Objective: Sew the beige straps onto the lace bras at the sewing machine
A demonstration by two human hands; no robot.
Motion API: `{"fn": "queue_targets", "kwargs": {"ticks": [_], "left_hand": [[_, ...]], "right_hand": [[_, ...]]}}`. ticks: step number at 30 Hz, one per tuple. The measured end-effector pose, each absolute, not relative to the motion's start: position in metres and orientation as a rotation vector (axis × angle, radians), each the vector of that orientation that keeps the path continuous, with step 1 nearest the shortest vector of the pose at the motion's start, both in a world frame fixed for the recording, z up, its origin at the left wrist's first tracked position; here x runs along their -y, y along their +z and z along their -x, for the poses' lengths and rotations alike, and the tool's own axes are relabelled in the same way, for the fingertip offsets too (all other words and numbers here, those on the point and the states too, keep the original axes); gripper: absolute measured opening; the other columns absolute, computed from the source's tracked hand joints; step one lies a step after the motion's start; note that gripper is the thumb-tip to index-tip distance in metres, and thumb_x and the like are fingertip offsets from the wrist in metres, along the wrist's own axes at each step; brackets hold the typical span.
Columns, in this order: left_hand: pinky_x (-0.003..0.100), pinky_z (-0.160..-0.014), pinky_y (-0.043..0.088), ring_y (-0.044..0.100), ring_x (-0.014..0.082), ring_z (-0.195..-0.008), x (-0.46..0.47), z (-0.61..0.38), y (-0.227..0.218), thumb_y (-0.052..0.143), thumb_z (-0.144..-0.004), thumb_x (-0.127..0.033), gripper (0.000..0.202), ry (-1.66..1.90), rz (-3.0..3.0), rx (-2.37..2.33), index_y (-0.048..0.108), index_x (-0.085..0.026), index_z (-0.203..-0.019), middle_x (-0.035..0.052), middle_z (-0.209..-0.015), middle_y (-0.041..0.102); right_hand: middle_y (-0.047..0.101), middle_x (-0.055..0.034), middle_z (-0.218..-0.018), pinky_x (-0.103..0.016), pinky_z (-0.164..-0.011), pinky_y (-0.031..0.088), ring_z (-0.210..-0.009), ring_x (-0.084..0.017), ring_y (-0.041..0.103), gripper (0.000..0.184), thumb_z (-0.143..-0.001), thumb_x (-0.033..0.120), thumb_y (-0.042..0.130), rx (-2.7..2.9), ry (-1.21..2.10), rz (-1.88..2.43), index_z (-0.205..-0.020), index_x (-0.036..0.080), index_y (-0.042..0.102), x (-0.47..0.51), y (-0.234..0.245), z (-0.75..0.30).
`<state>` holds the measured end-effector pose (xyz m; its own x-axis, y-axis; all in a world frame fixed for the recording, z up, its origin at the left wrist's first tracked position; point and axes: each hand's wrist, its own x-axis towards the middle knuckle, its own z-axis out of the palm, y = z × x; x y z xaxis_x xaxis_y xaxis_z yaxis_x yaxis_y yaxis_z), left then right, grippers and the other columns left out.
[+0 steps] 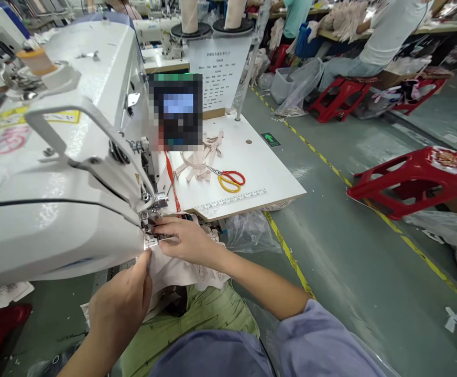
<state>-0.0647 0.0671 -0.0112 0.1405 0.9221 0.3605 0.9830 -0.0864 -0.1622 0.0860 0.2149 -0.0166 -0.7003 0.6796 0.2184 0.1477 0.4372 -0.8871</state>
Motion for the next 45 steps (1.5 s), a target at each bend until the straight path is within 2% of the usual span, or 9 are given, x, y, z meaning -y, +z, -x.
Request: {"fn": "queue_targets", "kwargs": {"ticks": [15,25,28,31,34,36,40,43,45], "left_hand": [[0.029,-0.045,0.028,0.06,0.0162,-0.051,-0.062,0.068,-0.01,0.045,-0.094,-0.017,0.026,-0.311,2.073,1.925,0.06,-0.017,-0.115,-0.0008,-0.06,0.064],[0.028,-0.051,0.036,0.066,0.0178,-0.061,-0.056,0.074,-0.018,0.043,-0.095,-0.018,0.029,-0.487,2.065,2.016,0.06,-0.019,-0.119,0.0003,-0.071,0.071],[0.026,-0.061,0.045,0.07,0.0181,-0.077,-0.049,0.077,-0.025,0.04,-0.097,-0.02,0.032,-0.733,2.115,2.106,0.057,-0.021,-0.124,0.004,-0.092,0.075],[0.025,-0.062,0.048,0.069,0.0196,-0.082,-0.043,0.076,-0.026,0.043,-0.098,-0.031,0.028,-1.072,1.944,2.461,0.056,-0.02,-0.121,0.0063,-0.098,0.073],[0.025,-0.059,0.046,0.066,0.0193,-0.077,-0.041,0.078,-0.018,0.044,-0.097,-0.043,0.03,-1.322,1.871,2.817,0.059,-0.02,-0.107,0.0051,-0.092,0.071],[0.025,-0.063,0.045,0.064,0.0194,-0.078,-0.043,0.078,-0.012,0.045,-0.096,-0.047,0.033,-1.369,2.057,2.954,0.064,-0.02,-0.101,0.0037,-0.09,0.07],[0.027,-0.071,0.046,0.062,0.0202,-0.081,-0.041,0.075,-0.011,0.053,-0.092,-0.046,0.031,-1.702,2.489,3.024,0.07,-0.02,-0.093,0.0034,-0.086,0.069],[0.026,-0.066,0.046,0.058,0.0168,-0.071,-0.027,0.074,-0.013,0.053,-0.093,-0.046,0.032,-2.224,2.244,3.122,0.068,-0.018,-0.087,0.0027,-0.078,0.064],[0.025,-0.062,0.044,0.055,0.0148,-0.067,-0.011,0.079,-0.011,0.055,-0.093,-0.046,0.031,-2.324,1.932,3.174,0.068,-0.018,-0.086,0.002,-0.075,0.062]], "right_hand": [[0.058,-0.0037,-0.139,-0.042,-0.099,0.053,-0.126,-0.027,0.057,0.037,-0.08,0.022,0.062,1.983,1.491,0.672,-0.117,0.027,0.07,-0.209,-0.023,-0.085],[0.056,-0.0056,-0.138,-0.04,-0.101,0.049,-0.125,-0.025,0.055,0.032,-0.085,0.025,0.061,2.002,1.477,0.598,-0.116,0.025,0.068,-0.209,-0.031,-0.087],[0.057,-0.0081,-0.135,-0.037,-0.09,0.052,-0.101,-0.021,0.063,0.04,-0.086,0.032,0.063,1.943,1.448,0.684,-0.125,0.024,0.06,-0.204,-0.04,-0.089],[0.065,-0.0074,-0.113,-0.031,-0.071,0.051,-0.077,-0.017,0.06,0.045,-0.085,0.04,0.066,1.929,1.374,0.818,-0.125,0.023,0.055,-0.198,-0.051,-0.097],[0.062,-0.0012,-0.082,-0.027,-0.062,0.042,-0.069,-0.015,0.054,0.023,-0.091,0.041,0.058,2.038,1.319,0.887,-0.102,0.021,0.062,-0.185,-0.056,-0.108],[0.056,0.0007,-0.071,-0.026,-0.059,0.037,-0.065,-0.014,0.051,0.026,-0.094,0.042,0.052,2.088,1.361,0.894,-0.086,0.02,0.062,-0.167,-0.055,-0.117],[0.055,0.0008,-0.069,-0.025,-0.057,0.036,-0.063,-0.014,0.05,0.029,-0.095,0.045,0.052,2.045,1.623,0.817,-0.082,0.021,0.06,-0.115,-0.049,-0.134],[0.054,0.001,-0.072,-0.025,-0.054,0.036,-0.061,-0.013,0.048,0.027,-0.096,0.047,0.05,1.915,1.807,0.817,-0.088,0.022,0.059,-0.083,-0.046,-0.133],[0.052,0.0014,-0.073,-0.025,-0.053,0.036,-0.06,-0.013,0.047,0.027,-0.097,0.046,0.047,1.896,1.892,0.802,-0.091,0.022,0.057,-0.072,-0.046,-0.12]]}}
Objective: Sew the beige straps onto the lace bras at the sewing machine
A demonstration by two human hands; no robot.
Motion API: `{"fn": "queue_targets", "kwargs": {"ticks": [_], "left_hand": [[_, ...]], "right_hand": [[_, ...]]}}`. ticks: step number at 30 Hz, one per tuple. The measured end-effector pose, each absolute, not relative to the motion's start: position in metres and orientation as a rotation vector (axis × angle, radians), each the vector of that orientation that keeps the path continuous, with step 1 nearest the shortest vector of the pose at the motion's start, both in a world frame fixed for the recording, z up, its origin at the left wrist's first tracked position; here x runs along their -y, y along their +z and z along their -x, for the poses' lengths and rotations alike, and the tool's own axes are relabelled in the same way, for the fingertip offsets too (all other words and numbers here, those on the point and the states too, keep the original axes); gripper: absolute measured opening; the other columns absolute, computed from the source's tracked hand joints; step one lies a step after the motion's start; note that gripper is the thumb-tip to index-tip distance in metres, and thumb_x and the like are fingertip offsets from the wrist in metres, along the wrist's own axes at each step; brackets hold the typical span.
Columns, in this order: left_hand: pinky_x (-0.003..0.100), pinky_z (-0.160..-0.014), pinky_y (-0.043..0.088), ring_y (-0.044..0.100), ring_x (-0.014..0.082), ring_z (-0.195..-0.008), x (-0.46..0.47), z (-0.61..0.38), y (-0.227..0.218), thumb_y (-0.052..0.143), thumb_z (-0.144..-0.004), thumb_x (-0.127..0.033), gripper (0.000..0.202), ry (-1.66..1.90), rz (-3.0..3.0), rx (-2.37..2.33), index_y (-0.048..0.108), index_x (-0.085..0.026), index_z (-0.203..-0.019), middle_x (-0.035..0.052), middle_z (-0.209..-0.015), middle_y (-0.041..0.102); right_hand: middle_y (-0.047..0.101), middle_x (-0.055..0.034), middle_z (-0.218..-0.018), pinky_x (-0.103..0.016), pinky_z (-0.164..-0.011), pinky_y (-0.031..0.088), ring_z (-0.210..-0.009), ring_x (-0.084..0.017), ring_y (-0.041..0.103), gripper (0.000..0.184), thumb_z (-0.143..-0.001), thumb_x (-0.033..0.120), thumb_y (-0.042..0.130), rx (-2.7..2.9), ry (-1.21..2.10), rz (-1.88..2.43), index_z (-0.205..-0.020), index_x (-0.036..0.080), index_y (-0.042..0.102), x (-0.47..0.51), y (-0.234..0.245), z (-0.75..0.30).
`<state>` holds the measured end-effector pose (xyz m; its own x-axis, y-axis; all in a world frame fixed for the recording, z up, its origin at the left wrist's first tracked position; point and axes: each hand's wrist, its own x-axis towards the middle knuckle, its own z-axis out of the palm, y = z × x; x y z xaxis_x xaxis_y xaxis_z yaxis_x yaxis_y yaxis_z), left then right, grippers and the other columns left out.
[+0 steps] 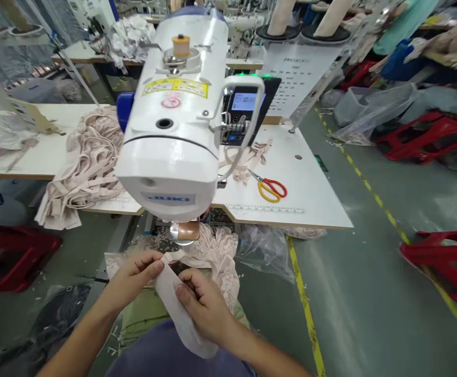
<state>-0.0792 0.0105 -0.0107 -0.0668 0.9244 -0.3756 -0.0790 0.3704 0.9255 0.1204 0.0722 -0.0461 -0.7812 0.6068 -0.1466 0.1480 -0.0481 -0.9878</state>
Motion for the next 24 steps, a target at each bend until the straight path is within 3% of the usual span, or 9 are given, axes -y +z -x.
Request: {"fn": "queue_targets", "kwargs": {"ticks": [4,8,10,13,16,19,22,24], "left_hand": [[0.023,-0.058,0.041,0.054,0.0139,-0.065,0.025,0.104,0.007,0.058,-0.091,-0.046,0.031,1.071,-0.826,-1.656,0.07,-0.017,-0.092,0.0026,-0.076,0.064],[0.025,-0.061,0.044,0.059,0.0164,-0.07,0.042,0.126,0.023,0.059,-0.09,-0.045,0.033,1.06,-0.866,-1.833,0.072,-0.016,-0.098,0.0053,-0.084,0.07],[0.025,-0.063,0.045,0.06,0.0173,-0.072,0.041,0.13,0.024,0.057,-0.091,-0.045,0.034,1.01,-0.926,-1.859,0.072,-0.016,-0.098,0.0055,-0.085,0.071],[0.026,-0.063,0.043,0.058,0.0171,-0.071,0.033,0.129,0.015,0.052,-0.093,-0.045,0.033,0.859,-1.067,-1.853,0.071,-0.018,-0.089,0.0035,-0.08,0.068],[0.028,-0.067,0.042,0.058,0.0199,-0.079,0.023,0.123,-0.009,0.054,-0.091,-0.044,0.029,0.796,-1.168,-1.953,0.069,-0.02,-0.094,0.0048,-0.086,0.067],[0.031,-0.072,0.044,0.058,0.023,-0.089,0.015,0.111,-0.044,0.061,-0.084,-0.046,0.03,0.997,-1.0,-2.047,0.066,-0.018,-0.094,0.0083,-0.095,0.065],[0.03,-0.066,0.046,0.06,0.02,-0.074,0.008,0.094,-0.074,0.06,-0.082,-0.052,0.036,1.041,-0.842,-1.853,0.065,-0.016,-0.081,0.0054,-0.077,0.064],[0.03,-0.064,0.05,0.061,0.0181,-0.068,0.004,0.083,-0.087,0.057,-0.083,-0.055,0.041,1.041,-0.786,-1.72,0.066,-0.015,-0.084,0.0047,-0.073,0.066]], "right_hand": [[0.061,-0.0028,-0.089,-0.03,-0.07,0.046,-0.079,-0.017,0.057,0.023,-0.094,0.04,0.053,2.076,1.892,0.591,-0.107,0.021,0.057,-0.073,-0.052,-0.07],[0.056,-0.0109,-0.128,-0.04,-0.099,0.046,-0.117,-0.025,0.055,0.064,-0.077,0.043,0.076,1.96,2.08,0.366,-0.132,0.022,0.051,-0.081,-0.063,-0.018],[0.059,-0.009,-0.121,-0.037,-0.097,0.048,-0.114,-0.023,0.058,0.064,-0.074,0.048,0.078,1.685,2.316,0.32,-0.127,0.023,0.054,-0.083,-0.066,-0.003],[0.058,0.0014,-0.079,-0.024,-0.067,0.051,-0.071,-0.012,0.059,0.04,-0.077,0.05,0.074,1.156,2.499,0.554,-0.1,0.021,0.06,-0.085,-0.07,-0.001],[0.048,0.0062,-0.064,-0.02,-0.052,0.044,-0.054,-0.008,0.046,0.034,-0.075,0.047,0.075,0.966,2.308,0.82,-0.084,0.021,0.055,-0.084,-0.078,-0.015],[0.057,0.0025,-0.072,-0.027,-0.062,0.052,-0.063,-0.013,0.056,0.032,-0.08,0.048,0.071,1.17,2.01,0.897,-0.088,0.022,0.055,-0.079,-0.097,-0.036],[0.065,-0.004,-0.088,-0.035,-0.075,0.055,-0.082,-0.02,0.064,0.02,-0.088,0.041,0.063,1.555,1.642,0.84,-0.096,0.023,0.06,-0.07,-0.12,-0.057],[0.067,-0.0069,-0.098,-0.038,-0.08,0.055,-0.092,-0.022,0.065,0.013,-0.091,0.032,0.058,1.824,1.349,0.685,-0.099,0.024,0.064,-0.067,-0.133,-0.067]]}}
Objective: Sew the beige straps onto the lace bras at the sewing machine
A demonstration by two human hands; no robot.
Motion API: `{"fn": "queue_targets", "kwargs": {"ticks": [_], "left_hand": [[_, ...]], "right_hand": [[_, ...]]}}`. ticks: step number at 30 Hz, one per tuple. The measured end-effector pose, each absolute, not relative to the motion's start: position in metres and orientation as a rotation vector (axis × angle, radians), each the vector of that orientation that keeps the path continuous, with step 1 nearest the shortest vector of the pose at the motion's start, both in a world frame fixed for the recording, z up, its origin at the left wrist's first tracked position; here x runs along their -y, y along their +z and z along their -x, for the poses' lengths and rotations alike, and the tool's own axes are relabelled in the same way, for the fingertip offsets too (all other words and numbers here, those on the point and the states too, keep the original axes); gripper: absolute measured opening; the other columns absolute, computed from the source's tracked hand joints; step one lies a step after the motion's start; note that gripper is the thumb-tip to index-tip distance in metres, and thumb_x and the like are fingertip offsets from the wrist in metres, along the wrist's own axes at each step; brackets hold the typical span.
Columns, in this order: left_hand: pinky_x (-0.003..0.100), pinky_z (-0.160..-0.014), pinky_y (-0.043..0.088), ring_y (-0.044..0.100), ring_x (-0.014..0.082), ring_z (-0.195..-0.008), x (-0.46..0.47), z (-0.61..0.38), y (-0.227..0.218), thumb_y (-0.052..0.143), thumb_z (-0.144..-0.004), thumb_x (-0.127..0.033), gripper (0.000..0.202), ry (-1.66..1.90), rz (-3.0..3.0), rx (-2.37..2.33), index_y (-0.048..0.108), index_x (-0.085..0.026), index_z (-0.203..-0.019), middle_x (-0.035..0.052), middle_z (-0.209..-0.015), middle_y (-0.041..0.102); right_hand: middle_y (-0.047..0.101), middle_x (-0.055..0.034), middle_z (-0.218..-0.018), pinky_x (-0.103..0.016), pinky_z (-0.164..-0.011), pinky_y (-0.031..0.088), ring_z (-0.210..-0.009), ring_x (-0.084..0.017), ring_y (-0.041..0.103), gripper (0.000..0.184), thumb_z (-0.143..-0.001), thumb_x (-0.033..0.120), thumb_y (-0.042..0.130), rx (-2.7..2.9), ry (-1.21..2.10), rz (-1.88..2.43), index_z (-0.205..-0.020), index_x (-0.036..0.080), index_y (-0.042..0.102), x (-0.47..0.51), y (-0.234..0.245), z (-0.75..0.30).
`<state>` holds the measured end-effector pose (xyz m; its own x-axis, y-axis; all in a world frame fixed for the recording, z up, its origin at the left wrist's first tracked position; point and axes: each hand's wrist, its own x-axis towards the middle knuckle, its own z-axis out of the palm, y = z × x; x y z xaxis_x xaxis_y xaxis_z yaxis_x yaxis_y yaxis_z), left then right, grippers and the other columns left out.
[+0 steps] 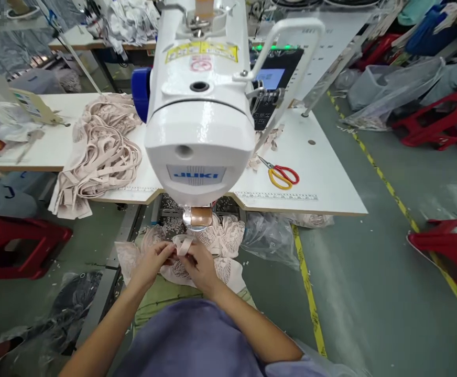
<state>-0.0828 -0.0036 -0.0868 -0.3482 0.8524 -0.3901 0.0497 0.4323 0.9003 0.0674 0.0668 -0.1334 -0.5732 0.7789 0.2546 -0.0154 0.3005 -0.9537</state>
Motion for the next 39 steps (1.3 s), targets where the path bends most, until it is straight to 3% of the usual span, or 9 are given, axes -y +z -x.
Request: {"fn": "queue_targets", "kwargs": {"ticks": [8,14,18,22,28,32,35,38,39], "left_hand": [[0.029,-0.069,0.051,0.059,0.0169,-0.073,-0.002,0.062,-0.085,0.051,-0.091,-0.046,0.03,1.099,-0.72,-1.621,0.062,-0.018,-0.089,0.0021,-0.079,0.062],[0.028,-0.061,0.043,0.052,0.0158,-0.061,0.001,0.052,-0.069,0.038,-0.098,-0.043,0.025,1.122,-0.797,-1.776,0.051,-0.022,-0.094,-0.003,-0.067,0.052],[0.026,-0.054,0.037,0.043,0.0135,-0.056,0.004,0.048,-0.056,0.038,-0.098,-0.045,0.027,1.091,-0.847,-1.77,0.05,-0.022,-0.097,-0.0048,-0.066,0.045],[0.023,-0.054,0.035,0.04,0.0118,-0.059,0.003,0.052,-0.044,0.045,-0.096,-0.049,0.032,1.042,-0.831,-1.633,0.055,-0.019,-0.103,-0.0047,-0.068,0.045],[0.024,-0.058,0.037,0.044,0.0136,-0.065,-0.005,0.057,-0.046,0.046,-0.094,-0.052,0.038,0.968,-0.832,-1.632,0.059,-0.018,-0.084,-0.0017,-0.07,0.048],[0.023,-0.055,0.035,0.042,0.0136,-0.062,-0.01,0.06,-0.062,0.049,-0.09,-0.06,0.044,0.988,-0.843,-1.712,0.054,-0.019,-0.074,-0.003,-0.066,0.044],[0.023,-0.052,0.031,0.039,0.0127,-0.055,-0.014,0.068,-0.072,0.05,-0.088,-0.062,0.046,0.945,-0.909,-1.753,0.053,-0.019,-0.07,-0.0049,-0.059,0.04],[0.024,-0.053,0.033,0.043,0.0144,-0.056,-0.016,0.069,-0.072,0.049,-0.088,-0.061,0.047,0.944,-1.063,-1.867,0.053,-0.019,-0.065,-0.0031,-0.057,0.044],[0.024,-0.054,0.034,0.046,0.0153,-0.058,-0.016,0.068,-0.069,0.048,-0.088,-0.059,0.047,0.949,-1.108,-1.889,0.054,-0.019,-0.065,-0.0019,-0.058,0.047]], "right_hand": [[0.067,-0.0084,-0.093,-0.034,-0.072,0.051,-0.086,-0.022,0.063,0.018,-0.092,0.02,0.05,2.277,0.976,0.401,-0.094,0.024,0.067,-0.076,-0.144,-0.091],[0.062,-0.0052,-0.081,-0.035,-0.069,0.053,-0.075,-0.02,0.061,0.013,-0.091,0.036,0.06,2.012,1.068,0.628,-0.095,0.024,0.063,-0.077,-0.13,-0.096],[0.064,-0.0076,-0.096,-0.034,-0.07,0.054,-0.074,-0.018,0.061,0.029,-0.092,0.038,0.06,2.052,1.116,0.714,-0.117,0.024,0.062,-0.084,-0.112,-0.09],[0.066,-0.009,-0.103,-0.033,-0.07,0.055,-0.078,-0.018,0.064,0.024,-0.093,0.034,0.059,2.065,1.149,0.676,-0.114,0.025,0.067,-0.091,-0.101,-0.088],[0.072,-0.0057,-0.095,-0.03,-0.078,0.056,-0.087,-0.017,0.068,0.017,-0.093,0.023,0.059,1.985,1.015,0.565,-0.102,0.025,0.073,-0.083,-0.107,-0.089],[0.075,-0.0019,-0.093,-0.026,-0.078,0.056,-0.087,-0.015,0.069,0.016,-0.092,0.029,0.06,2.231,0.853,0.463,-0.099,0.027,0.074,-0.101,-0.116,-0.096],[0.074,0.0008,-0.095,-0.022,-0.079,0.054,-0.09,-0.012,0.067,0.023,-0.096,0.029,0.05,2.444,0.542,0.939,-0.096,0.027,0.072,-0.169,-0.109,-0.121],[0.064,-0.0163,-0.126,-0.038,-0.098,0.046,-0.116,-0.023,0.058,0.044,-0.099,0.012,0.024,2.303,0.284,1.41,-0.126,0.013,0.059,-0.267,-0.083,-0.156],[0.06,-0.0199,-0.13,-0.041,-0.1,0.042,-0.119,-0.026,0.054,0.043,-0.097,0.011,0.027,2.294,0.251,1.484,-0.13,0.009,0.055,-0.297,-0.075,-0.166]]}}
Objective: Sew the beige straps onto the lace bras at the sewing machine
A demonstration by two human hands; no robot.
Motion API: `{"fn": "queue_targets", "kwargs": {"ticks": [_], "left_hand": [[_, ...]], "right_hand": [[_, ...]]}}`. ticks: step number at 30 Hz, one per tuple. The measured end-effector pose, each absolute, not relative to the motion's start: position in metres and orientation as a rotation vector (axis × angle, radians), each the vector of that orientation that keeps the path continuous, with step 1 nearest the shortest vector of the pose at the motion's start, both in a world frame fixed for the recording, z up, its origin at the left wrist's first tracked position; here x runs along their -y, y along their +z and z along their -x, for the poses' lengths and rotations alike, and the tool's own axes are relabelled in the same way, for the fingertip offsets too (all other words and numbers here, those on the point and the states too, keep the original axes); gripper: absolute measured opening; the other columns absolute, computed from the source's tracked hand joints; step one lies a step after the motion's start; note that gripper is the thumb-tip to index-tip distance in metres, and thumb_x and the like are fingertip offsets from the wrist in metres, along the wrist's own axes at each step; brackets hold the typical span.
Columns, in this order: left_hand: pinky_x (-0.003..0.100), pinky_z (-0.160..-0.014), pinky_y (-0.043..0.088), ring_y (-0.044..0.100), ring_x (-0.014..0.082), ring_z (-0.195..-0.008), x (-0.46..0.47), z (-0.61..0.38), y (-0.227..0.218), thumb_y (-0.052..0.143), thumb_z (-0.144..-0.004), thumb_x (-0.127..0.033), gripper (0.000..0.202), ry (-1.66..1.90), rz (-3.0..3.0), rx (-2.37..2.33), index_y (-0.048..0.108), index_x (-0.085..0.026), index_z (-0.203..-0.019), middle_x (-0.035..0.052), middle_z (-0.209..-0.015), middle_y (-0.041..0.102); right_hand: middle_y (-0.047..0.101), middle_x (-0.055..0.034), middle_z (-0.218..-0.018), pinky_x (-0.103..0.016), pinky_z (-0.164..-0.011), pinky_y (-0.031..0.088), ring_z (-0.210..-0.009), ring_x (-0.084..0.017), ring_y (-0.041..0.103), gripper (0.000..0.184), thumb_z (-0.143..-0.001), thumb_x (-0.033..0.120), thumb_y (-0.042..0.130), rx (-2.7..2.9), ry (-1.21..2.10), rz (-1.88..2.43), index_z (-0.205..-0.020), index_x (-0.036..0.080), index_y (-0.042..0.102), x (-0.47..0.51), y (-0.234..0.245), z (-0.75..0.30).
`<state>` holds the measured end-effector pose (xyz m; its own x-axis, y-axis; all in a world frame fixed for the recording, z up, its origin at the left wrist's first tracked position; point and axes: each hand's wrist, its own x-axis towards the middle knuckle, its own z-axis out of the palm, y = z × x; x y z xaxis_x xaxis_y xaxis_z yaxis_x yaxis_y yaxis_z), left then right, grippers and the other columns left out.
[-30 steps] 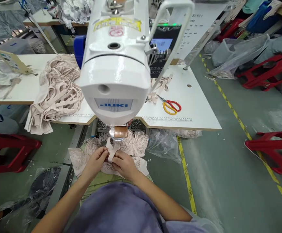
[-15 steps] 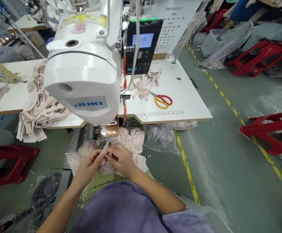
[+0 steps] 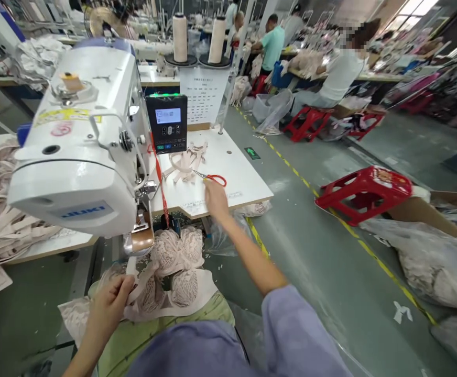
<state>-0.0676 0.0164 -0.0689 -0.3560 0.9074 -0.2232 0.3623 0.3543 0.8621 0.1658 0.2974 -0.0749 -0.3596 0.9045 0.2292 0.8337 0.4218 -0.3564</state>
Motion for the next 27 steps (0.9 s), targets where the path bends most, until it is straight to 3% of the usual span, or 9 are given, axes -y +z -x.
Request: {"fn": "queue_targets", "kwargs": {"ticks": [3,7,11,13,16,20,27], "left_hand": [[0.025,-0.059,0.038,0.051,0.017,-0.065,-0.018,0.06,-0.058,0.048,-0.09,-0.054,0.042,0.95,-1.15,-1.865,0.062,-0.018,-0.074,0.0012,-0.066,0.056],[0.025,-0.062,0.041,0.053,0.0167,-0.068,-0.019,0.057,-0.05,0.051,-0.091,-0.049,0.036,0.951,-1.036,-1.699,0.066,-0.016,-0.086,0.0015,-0.071,0.058],[0.025,-0.065,0.045,0.056,0.0156,-0.07,-0.013,0.06,-0.053,0.047,-0.093,-0.05,0.037,1.003,-0.906,-1.626,0.064,-0.017,-0.093,0.0007,-0.075,0.059],[0.025,-0.066,0.047,0.058,0.015,-0.07,-0.012,0.061,-0.054,0.049,-0.093,-0.051,0.037,1.042,-0.82,-1.578,0.064,-0.017,-0.094,0.0008,-0.077,0.061],[0.023,-0.064,0.047,0.058,0.0133,-0.067,-0.013,0.062,-0.051,0.056,-0.089,-0.051,0.035,1.106,-0.64,-1.471,0.064,-0.017,-0.091,-0.0002,-0.073,0.061],[0.02,-0.058,0.043,0.052,0.0104,-0.06,-0.016,0.063,-0.043,0.059,-0.088,-0.05,0.033,1.133,-0.58,-1.413,0.065,-0.017,-0.088,-0.0012,-0.067,0.061],[0.024,-0.066,0.045,0.057,0.0157,-0.073,-0.012,0.062,-0.029,0.05,-0.094,-0.044,0.029,1.002,-0.791,-1.563,0.065,-0.019,-0.096,0.0016,-0.08,0.064]], "right_hand": [[0.064,-0.023,-0.117,-0.041,-0.092,0.043,-0.107,-0.031,0.058,0.035,-0.092,0.017,0.046,2.378,0.263,1.635,-0.124,0.008,0.058,-0.362,-0.063,-0.181],[0.065,-0.023,-0.104,-0.038,-0.077,0.043,-0.094,-0.033,0.061,0.032,-0.09,0.027,0.054,2.518,0.274,1.715,-0.115,0.009,0.061,-0.374,-0.07,-0.189],[0.065,-0.0191,-0.101,-0.033,-0.067,0.041,-0.086,-0.03,0.062,0.033,-0.092,0.039,0.051,2.51,0.251,1.704,-0.109,0.012,0.058,-0.323,-0.081,-0.218],[0.067,-0.0124,-0.093,-0.031,-0.063,0.042,-0.079,-0.025,0.063,0.031,-0.093,0.044,0.049,2.354,0.374,1.645,-0.102,0.016,0.059,-0.279,-0.082,-0.235],[0.068,-0.0065,-0.087,-0.029,-0.058,0.047,-0.067,-0.02,0.063,0.031,-0.09,0.044,0.054,2.264,0.698,1.492,-0.108,0.02,0.059,-0.198,-0.076,-0.246],[0.064,-0.0099,-0.114,-0.034,-0.073,0.055,-0.093,-0.024,0.066,0.041,-0.081,0.034,0.065,2.549,0.836,1.043,-0.12,0.023,0.057,-0.112,-0.059,-0.218],[0.062,-0.0104,-0.119,-0.038,-0.078,0.057,-0.104,-0.025,0.064,0.04,-0.085,0.028,0.065,2.551,0.887,0.877,-0.123,0.022,0.055,-0.091,-0.057,-0.155]]}}
